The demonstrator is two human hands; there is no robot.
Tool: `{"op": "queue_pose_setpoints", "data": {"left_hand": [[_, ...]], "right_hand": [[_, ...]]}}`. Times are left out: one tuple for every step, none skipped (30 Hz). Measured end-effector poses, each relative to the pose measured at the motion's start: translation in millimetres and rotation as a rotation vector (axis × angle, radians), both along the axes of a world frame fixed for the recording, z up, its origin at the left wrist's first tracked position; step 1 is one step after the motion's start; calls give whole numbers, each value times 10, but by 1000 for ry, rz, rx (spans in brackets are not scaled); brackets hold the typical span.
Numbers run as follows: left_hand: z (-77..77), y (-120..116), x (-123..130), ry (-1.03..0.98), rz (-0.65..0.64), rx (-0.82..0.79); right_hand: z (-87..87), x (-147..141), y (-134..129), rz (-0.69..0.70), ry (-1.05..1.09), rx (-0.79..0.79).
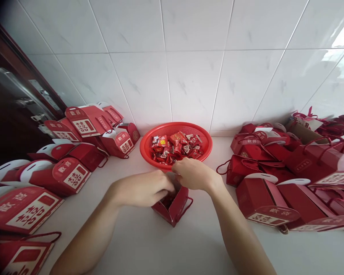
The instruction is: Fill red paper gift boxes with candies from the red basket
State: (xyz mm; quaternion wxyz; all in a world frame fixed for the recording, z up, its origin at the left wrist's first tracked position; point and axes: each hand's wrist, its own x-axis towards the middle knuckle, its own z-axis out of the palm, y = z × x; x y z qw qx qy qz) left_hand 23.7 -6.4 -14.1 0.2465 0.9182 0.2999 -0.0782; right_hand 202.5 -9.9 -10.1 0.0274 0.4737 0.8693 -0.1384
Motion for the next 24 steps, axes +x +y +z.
{"op": "queue_pose_setpoints", "data": {"left_hand": [[-38,-1,28,71,19,-13],[-65,3,44,123,38,-36],[-80,13,48,152,52,-74],[-84,25,44,155,56,-122],[-80,39,34,141,33,-176],[-72,53,23,117,-11,-226],[-66,66,16,91,-62,-269],[-66,77,16,72,-107,-295],[-73,83,26,72,-127,-302],[-88,85,45,95,-114,-293],[-109,82,72,140,-71,-270],[-131,75,104,194,-14,-234],[-152,65,138,245,40,-190],[-168,54,168,286,81,-149],[-180,43,193,310,105,-121],[-187,34,211,320,112,-104],[-191,29,220,326,106,-100],[-196,29,221,329,96,-106],[-202,35,216,334,84,-117],[-212,46,207,332,68,-130],[-225,60,197,321,43,-144],[-242,77,187,298,11,-158],[-260,93,180,259,-12,-160],[-276,108,178,214,-27,-150]], "right_hand": [[-4,-15,-6,6,4,17],[-9,-33,-13,19,15,30],[-13,-53,-20,38,29,39],[-17,-73,-27,60,45,48],[-20,-91,-33,79,60,57],[-22,-106,-37,88,76,69],[-23,-116,-37,89,92,83],[-25,-120,-36,84,110,97],[-25,-118,-31,74,127,110],[-25,-111,-26,63,139,118],[-24,-100,-20,51,145,123],[-23,-86,-13,42,145,122],[-21,-73,-7,34,144,116],[-18,-60,-2,26,142,109],[-16,-51,2,19,141,101],[-14,-45,6,15,140,95],[-13,-41,9,12,140,95],[-13,-40,11,10,137,96],[-14,-41,13,6,132,100],[-16,-40,15,3,126,102],[-19,-39,17,1,122,103],[-22,-35,19,-1,118,105],[-27,-27,22,-6,116,108],[-32,-17,26,-10,115,110]]}}
